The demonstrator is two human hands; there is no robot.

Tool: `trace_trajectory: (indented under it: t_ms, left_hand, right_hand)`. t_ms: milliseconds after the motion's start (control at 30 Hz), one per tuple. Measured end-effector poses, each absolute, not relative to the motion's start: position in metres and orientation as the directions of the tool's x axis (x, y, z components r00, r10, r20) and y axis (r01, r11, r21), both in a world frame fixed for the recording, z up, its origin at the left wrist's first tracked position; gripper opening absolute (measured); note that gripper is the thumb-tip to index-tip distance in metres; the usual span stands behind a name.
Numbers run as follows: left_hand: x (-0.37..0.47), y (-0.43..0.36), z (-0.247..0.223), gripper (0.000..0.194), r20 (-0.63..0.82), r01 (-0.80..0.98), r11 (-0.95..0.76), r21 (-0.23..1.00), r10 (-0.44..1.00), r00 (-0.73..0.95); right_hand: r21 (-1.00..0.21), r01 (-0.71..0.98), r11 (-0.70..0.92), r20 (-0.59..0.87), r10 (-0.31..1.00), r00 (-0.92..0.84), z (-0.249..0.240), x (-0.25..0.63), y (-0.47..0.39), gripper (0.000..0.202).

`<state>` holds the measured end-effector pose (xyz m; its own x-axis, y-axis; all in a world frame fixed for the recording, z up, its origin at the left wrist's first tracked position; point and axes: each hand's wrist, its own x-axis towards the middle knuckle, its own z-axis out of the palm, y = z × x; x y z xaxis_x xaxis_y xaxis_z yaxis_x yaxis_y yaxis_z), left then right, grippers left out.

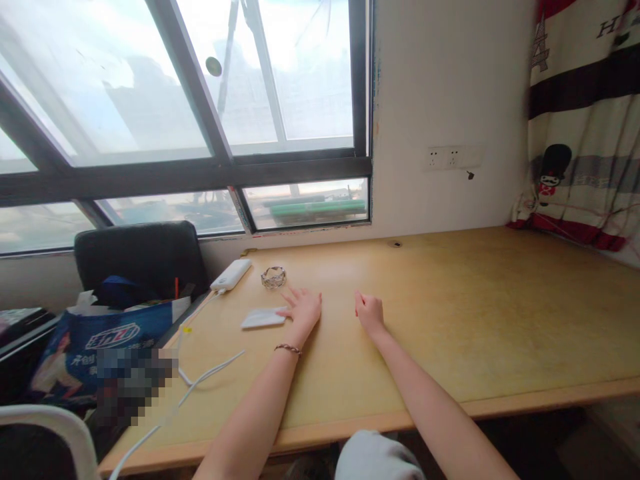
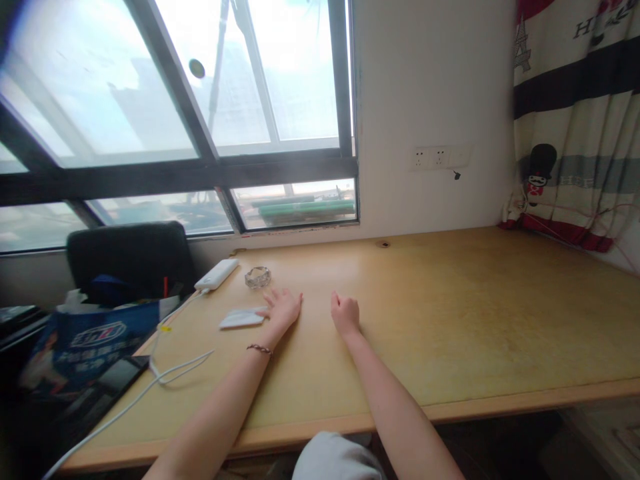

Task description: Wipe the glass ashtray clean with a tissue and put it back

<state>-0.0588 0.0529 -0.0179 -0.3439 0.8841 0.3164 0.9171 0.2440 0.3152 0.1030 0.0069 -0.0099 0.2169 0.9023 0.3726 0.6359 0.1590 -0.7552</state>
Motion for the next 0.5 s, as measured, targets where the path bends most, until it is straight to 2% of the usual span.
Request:
trace_trajectory:
  t_ms: [100,167,233,367,500]
  left_hand:
    - [-0.039,0.045,-0.020,0.045,0.424,0.951,-0.103,0.293,0.905,-0.032]
    - [-0.021,0.037,-0.022,0.046,0.460,0.881,-0.365,0.301,0.865,0.201]
    - [-0.004,0.030,-0.025,0.047,0.466,0.776,-0.527,0.345,0.814,0.346]
    - [0.011,0.021,-0.030,0.046,0.445,0.643,-0.624,0.444,0.776,0.446]
    - [0.007,0.020,-0.025,0.047,0.409,0.721,-0.538,0.436,0.833,0.374]
  right_hand:
    - [-0.789,0.595,0.157,0.364,0.898,0.246,-0.012,0.104,0.009,0.051]
    - [-0.829,0.543,0.134,0.345,0.887,0.308,-0.015,0.107,0.013,0.048]
    - [-0.883,0.460,0.096,0.302,0.866,0.399,-0.018,0.110,0.018,0.040]
    - [-0.974,0.226,0.025,0.150,0.818,0.556,-0.025,0.115,0.027,0.024]
    - [-0.999,0.055,-0.002,0.032,0.787,0.616,-0.027,0.118,0.031,0.018]
